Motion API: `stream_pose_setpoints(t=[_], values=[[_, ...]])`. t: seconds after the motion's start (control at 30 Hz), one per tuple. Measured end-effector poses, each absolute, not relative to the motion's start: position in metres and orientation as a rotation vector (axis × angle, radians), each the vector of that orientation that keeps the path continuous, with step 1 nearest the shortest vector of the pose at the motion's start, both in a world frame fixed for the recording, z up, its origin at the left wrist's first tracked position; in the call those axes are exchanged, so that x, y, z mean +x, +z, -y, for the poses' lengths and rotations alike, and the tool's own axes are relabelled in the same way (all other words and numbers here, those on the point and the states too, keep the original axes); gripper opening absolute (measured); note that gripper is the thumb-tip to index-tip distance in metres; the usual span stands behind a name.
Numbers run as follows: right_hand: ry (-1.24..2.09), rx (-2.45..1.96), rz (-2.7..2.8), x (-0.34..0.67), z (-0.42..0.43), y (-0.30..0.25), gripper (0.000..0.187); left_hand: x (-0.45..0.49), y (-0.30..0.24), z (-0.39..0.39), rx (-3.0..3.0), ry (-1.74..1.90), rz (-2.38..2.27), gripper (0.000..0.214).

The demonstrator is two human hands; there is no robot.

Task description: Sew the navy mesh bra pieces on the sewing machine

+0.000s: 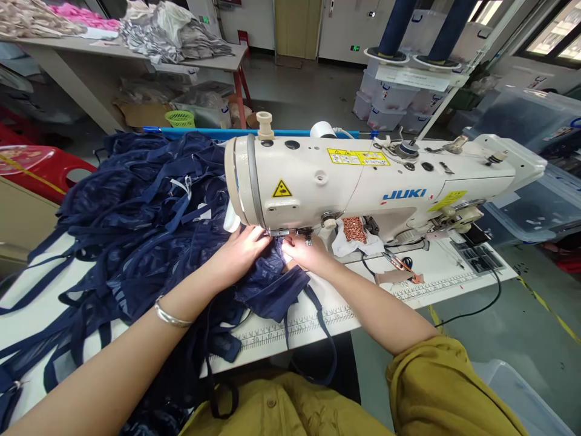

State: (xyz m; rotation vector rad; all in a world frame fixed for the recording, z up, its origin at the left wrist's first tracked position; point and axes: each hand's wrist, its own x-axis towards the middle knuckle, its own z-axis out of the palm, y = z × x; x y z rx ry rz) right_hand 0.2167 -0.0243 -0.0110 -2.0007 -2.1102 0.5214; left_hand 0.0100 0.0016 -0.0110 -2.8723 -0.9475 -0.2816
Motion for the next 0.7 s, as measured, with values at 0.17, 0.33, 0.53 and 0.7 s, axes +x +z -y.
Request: stream_pose_setpoints(t=[0.17,0.33,0.53,0.7], values=[[0.632,-1.927,2.042,0.220,0.022,-0.015,0.033,0.008,-0.009,0.001,-2.842,-0.218,1.023,0.045],[0.645,-1.969,2.056,0.221,0.021,-0.015,0.036,0.011,-0.005,0.006,-2.808,-0.145,1.007,0.049],[0.489,-2.020,2.180,0.216,0.021,-0.016,0.038,0.015,0.004,0.012,-2.743,-0.057,1.010,0.051],[0.584,-2.000,2.131,0.218,0.020,-0.015,0.038,0.012,0.003,0.008,-2.817,-0.074,0.992,0.053]])
